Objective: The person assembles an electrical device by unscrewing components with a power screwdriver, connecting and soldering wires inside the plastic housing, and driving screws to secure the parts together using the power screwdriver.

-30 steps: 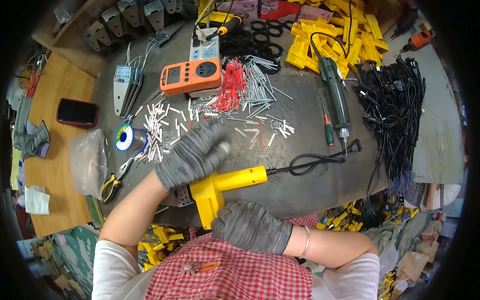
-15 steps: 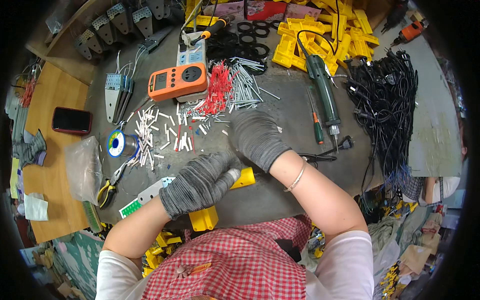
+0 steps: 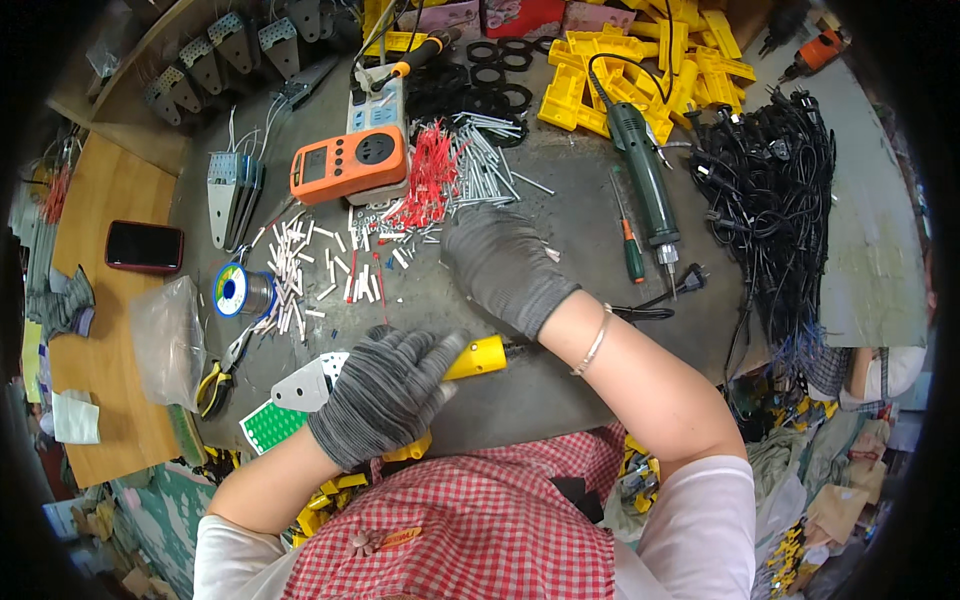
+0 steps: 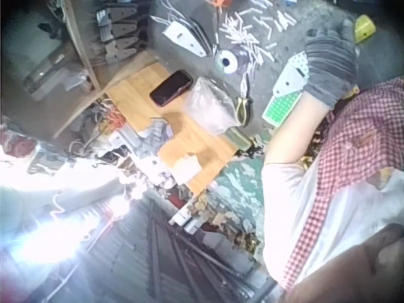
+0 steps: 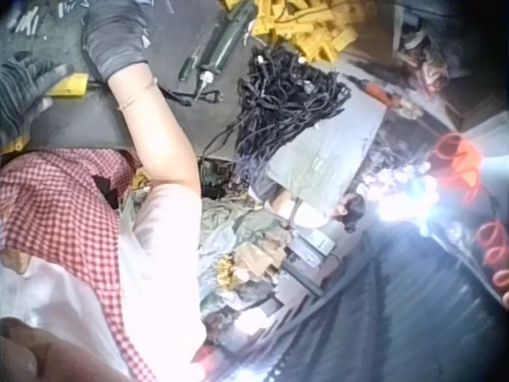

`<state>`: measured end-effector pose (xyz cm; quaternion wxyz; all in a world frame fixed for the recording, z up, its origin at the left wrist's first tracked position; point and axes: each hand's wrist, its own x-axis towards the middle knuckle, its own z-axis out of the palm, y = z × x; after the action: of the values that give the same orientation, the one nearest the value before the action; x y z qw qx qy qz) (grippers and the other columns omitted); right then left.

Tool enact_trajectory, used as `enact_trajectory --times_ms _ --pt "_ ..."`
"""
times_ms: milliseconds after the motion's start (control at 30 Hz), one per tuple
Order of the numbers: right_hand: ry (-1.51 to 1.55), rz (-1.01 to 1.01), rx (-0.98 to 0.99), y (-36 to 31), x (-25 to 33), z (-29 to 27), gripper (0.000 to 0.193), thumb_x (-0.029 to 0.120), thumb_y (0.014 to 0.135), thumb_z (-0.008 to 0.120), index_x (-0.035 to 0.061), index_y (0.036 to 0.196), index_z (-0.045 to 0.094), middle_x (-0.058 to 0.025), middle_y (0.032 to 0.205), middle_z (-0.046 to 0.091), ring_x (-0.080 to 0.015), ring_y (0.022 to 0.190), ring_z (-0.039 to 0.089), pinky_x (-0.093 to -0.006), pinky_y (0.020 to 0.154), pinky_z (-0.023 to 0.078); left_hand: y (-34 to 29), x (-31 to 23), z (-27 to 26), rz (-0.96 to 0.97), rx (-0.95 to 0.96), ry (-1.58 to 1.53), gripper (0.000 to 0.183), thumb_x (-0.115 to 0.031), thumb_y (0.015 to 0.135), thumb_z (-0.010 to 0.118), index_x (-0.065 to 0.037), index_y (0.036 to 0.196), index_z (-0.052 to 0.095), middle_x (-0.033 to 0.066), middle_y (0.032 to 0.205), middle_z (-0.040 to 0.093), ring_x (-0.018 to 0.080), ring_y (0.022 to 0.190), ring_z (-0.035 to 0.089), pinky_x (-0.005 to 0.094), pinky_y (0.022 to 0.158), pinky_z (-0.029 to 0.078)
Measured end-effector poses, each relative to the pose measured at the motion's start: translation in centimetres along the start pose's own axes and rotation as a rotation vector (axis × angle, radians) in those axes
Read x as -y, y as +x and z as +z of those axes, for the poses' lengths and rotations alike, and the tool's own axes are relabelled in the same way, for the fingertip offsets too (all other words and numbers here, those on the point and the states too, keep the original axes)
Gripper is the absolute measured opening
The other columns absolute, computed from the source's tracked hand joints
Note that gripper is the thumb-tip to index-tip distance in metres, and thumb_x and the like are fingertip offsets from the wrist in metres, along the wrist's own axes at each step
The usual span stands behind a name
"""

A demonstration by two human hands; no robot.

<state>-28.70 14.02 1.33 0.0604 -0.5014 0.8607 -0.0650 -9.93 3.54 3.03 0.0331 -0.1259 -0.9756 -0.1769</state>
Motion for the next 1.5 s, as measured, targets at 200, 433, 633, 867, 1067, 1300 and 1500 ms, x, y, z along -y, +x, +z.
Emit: enact_trajectory --times_ms 200,433,633,867,1067,1300,1500 --pt "0.204 0.153 0.082 -0.4 1.0 -1.9 0.015 0.013 0.083 0.064 0.0021 0.09 0.07 -0.0197 0.091 0.068 -0.0349 0.089 0.068 -0.0448 0.077 0.055 0.2 -0.4 0.5 -0.167 -0.05 -0.071 0.055 -0.031 0.085 0.068 -0.003 0.13 0.057 0.016 0.101 0.063 0.033 0.089 0.062 0.043 0.082 0.049" --pt "0.625 -0.172 -0.128 -10.2 2.6 -3.0 0.013 0.01 0.083 0.066 0.0056 0.095 0.066 -0.0156 0.089 0.063 -0.035 0.083 0.064 -0.0426 0.077 0.053 1.0 -0.9 0.2 -0.219 0.101 0.042 0.054 -0.035 0.093 0.058 -0.009 0.139 0.05 0.0162 0.106 0.06 0.0317 0.097 0.06 0.0443 0.084 0.049" --pt "0.291 -0.02 -0.293 -11.2 5.1 -1.1 0.014 0.009 0.078 0.067 0.0082 0.091 0.065 -0.0123 0.086 0.062 -0.0314 0.081 0.063 -0.0402 0.071 0.053 1.2 -0.9 0.2 -0.249 0.198 0.018 0.054 -0.035 0.095 0.055 -0.01 0.142 0.047 0.0167 0.117 0.059 0.0318 0.102 0.061 0.0445 0.088 0.049" --pt "0.065 -0.283 -0.333 -12.1 3.2 -0.7 0.029 0.01 0.07 0.068 0.0118 0.099 0.071 -0.0055 0.087 0.061 -0.0246 0.08 0.06 -0.0402 0.069 0.049 0.9 -0.9 0.4 -0.208 0.079 -0.022 0.056 -0.043 0.096 0.052 -0.008 0.139 0.049 0.0173 0.109 0.062 0.0319 0.098 0.062 0.0448 0.083 0.051" --pt "0.362 -0.251 -0.255 -12.1 1.5 -0.8 0.031 0.01 0.07 0.073 0.01 0.101 0.071 -0.009 0.094 0.063 -0.0297 0.087 0.061 -0.0419 0.078 0.048 1.6 -0.9 -0.2 -0.238 0.139 -0.043 0.056 -0.046 0.096 0.051 -0.009 0.138 0.05 0.0169 0.105 0.062 0.0316 0.098 0.062 0.0447 0.082 0.051" --pt "-0.338 0.639 -0.464 -7.3 -12.5 -2.4 0.06 0.014 0.076 0.076 0.0015 0.131 0.054 -0.0245 0.117 0.06 -0.0381 0.11 0.059 -0.0433 0.094 0.049 1.6 -1.1 -0.3 -0.248 0.17 -0.004 0.054 -0.045 0.096 0.051 -0.012 0.139 0.05 0.0144 0.107 0.061 0.0297 0.098 0.061 0.0436 0.083 0.05" --pt "0.522 0.639 -0.439 -7.7 -18.3 -2.7 0.066 0.007 0.075 0.074 -0.0014 0.135 0.047 -0.0171 0.107 0.062 -0.0297 0.092 0.063 -0.0379 0.085 0.052 1.5 -1.2 -0.1 -0.257 0.167 -0.015 0.054 -0.045 0.097 0.05 -0.011 0.138 0.051 0.0139 0.109 0.061 0.0289 0.101 0.061 0.044 0.085 0.05"
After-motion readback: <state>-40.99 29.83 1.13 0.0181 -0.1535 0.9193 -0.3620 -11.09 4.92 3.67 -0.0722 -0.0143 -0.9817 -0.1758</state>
